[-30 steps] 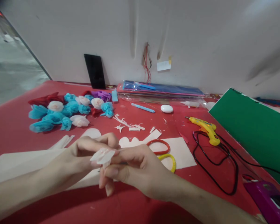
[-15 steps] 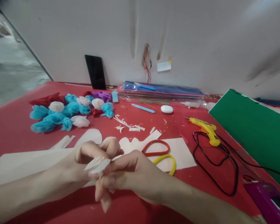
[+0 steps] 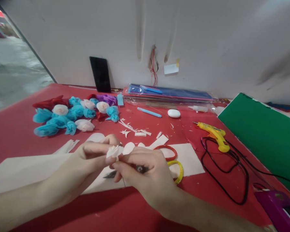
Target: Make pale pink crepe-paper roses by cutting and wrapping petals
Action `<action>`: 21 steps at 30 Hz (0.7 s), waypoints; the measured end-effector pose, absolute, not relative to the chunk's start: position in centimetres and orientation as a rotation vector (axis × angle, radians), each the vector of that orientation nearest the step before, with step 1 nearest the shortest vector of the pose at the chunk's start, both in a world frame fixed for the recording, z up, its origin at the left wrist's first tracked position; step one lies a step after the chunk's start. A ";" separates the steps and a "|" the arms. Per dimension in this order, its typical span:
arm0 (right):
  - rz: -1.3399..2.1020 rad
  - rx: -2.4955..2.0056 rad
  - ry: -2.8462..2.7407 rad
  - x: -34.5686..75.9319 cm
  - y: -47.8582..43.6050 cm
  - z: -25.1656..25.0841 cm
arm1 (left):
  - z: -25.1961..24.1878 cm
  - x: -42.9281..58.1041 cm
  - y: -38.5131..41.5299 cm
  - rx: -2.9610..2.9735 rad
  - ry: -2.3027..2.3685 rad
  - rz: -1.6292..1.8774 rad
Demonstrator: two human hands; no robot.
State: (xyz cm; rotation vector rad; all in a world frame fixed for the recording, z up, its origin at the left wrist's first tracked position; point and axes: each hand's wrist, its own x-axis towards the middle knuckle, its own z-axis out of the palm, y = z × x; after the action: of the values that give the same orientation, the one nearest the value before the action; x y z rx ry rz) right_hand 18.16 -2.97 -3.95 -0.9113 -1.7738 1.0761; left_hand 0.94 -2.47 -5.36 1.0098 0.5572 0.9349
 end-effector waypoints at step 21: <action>1.160 -1.234 -1.533 18.5 -1.4 -4.4 | -5.2 0.0 0.3 1.351 0.981 0.910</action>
State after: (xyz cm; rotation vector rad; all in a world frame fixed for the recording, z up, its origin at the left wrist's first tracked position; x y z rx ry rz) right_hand 18.50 -1.38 -4.35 -1.2338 -1.5333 1.1602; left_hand 0.04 0.26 -5.22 1.3506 0.9807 0.9100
